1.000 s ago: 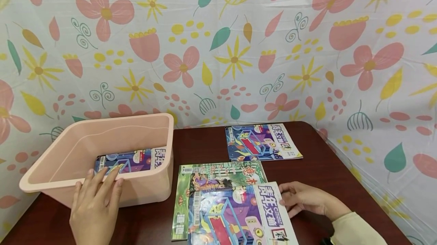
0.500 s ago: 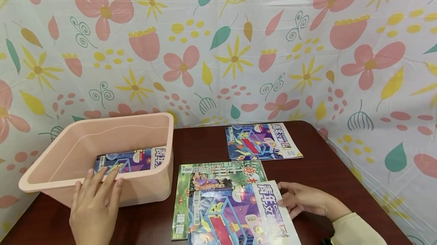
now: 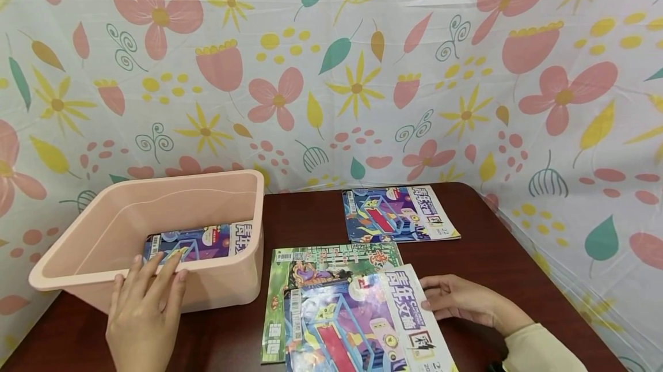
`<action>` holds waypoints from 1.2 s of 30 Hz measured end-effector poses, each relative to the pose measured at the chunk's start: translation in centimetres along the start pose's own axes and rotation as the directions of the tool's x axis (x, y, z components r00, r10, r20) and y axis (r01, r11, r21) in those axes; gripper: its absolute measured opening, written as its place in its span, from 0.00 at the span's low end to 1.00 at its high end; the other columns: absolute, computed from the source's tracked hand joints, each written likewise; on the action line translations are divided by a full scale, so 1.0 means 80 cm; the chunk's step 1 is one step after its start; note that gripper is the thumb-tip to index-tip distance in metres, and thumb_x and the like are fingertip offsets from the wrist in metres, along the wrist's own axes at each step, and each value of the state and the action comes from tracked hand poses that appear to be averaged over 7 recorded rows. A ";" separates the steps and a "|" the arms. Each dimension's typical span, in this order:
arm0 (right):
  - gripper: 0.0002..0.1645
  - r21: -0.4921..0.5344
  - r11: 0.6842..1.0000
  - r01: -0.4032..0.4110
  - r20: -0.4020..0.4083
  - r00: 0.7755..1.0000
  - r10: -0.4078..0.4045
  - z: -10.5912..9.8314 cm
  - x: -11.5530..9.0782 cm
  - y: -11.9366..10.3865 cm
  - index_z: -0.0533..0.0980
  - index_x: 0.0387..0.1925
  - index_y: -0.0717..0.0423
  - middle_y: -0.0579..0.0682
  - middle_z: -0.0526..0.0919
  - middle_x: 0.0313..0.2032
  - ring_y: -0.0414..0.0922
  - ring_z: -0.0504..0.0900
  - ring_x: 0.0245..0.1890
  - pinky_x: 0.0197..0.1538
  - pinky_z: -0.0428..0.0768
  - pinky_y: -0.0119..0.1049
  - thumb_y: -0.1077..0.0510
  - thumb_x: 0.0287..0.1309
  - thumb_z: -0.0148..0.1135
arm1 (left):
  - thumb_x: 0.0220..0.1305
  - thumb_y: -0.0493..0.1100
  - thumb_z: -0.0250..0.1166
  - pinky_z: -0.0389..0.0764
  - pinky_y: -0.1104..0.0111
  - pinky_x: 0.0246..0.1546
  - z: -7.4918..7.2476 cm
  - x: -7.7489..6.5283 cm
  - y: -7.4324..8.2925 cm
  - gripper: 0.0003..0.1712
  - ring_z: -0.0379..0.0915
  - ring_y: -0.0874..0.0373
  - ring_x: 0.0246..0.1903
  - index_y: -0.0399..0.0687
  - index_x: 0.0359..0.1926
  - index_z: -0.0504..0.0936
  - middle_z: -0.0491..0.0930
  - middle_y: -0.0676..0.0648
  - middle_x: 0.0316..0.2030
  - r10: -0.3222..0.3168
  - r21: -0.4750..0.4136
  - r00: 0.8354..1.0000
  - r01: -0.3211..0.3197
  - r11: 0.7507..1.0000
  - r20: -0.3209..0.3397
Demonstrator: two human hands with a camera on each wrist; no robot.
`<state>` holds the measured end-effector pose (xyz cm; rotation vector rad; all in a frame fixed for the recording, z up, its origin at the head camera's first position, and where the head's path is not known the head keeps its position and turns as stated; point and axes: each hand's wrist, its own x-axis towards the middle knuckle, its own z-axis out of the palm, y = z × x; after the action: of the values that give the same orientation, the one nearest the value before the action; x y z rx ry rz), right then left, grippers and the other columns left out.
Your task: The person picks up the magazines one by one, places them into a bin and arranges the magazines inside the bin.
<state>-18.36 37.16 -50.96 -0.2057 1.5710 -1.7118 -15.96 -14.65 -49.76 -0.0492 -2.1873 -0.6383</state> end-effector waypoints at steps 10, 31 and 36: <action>0.29 0.056 0.998 -0.015 0.117 0.993 0.009 0.002 -0.002 -0.003 0.53 0.69 0.63 0.67 0.75 0.57 0.61 0.77 0.55 0.53 0.79 0.55 0.71 0.69 0.42 | 0.70 0.60 0.53 0.50 0.54 0.72 0.000 0.000 -0.001 0.26 0.61 0.43 0.67 0.48 0.53 0.82 0.77 0.37 0.55 0.000 0.002 1.000 0.000 1.000 0.006; 0.18 -0.005 0.997 0.076 -0.057 0.995 -0.076 0.001 0.007 -0.001 0.70 0.58 0.66 0.60 0.82 0.50 0.52 0.83 0.48 0.48 0.83 0.46 0.68 0.69 0.46 | 0.70 0.59 0.54 0.50 0.53 0.72 0.000 0.000 0.001 0.24 0.60 0.43 0.67 0.49 0.53 0.82 0.77 0.37 0.55 -0.015 0.016 1.000 0.014 1.000 0.018; 0.17 -0.001 0.995 0.096 -0.075 0.993 -0.096 0.003 0.006 -0.004 0.73 0.57 0.64 0.59 0.83 0.49 0.50 0.83 0.47 0.47 0.84 0.43 0.67 0.70 0.47 | 0.70 0.60 0.53 0.50 0.54 0.72 0.000 0.000 0.002 0.25 0.61 0.43 0.67 0.50 0.54 0.82 0.77 0.38 0.55 -0.023 0.011 1.000 0.022 1.000 0.016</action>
<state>-18.69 36.62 -50.78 -0.2211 1.6367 -1.8148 -15.93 -14.53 -49.67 -0.0238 -2.2091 -0.6402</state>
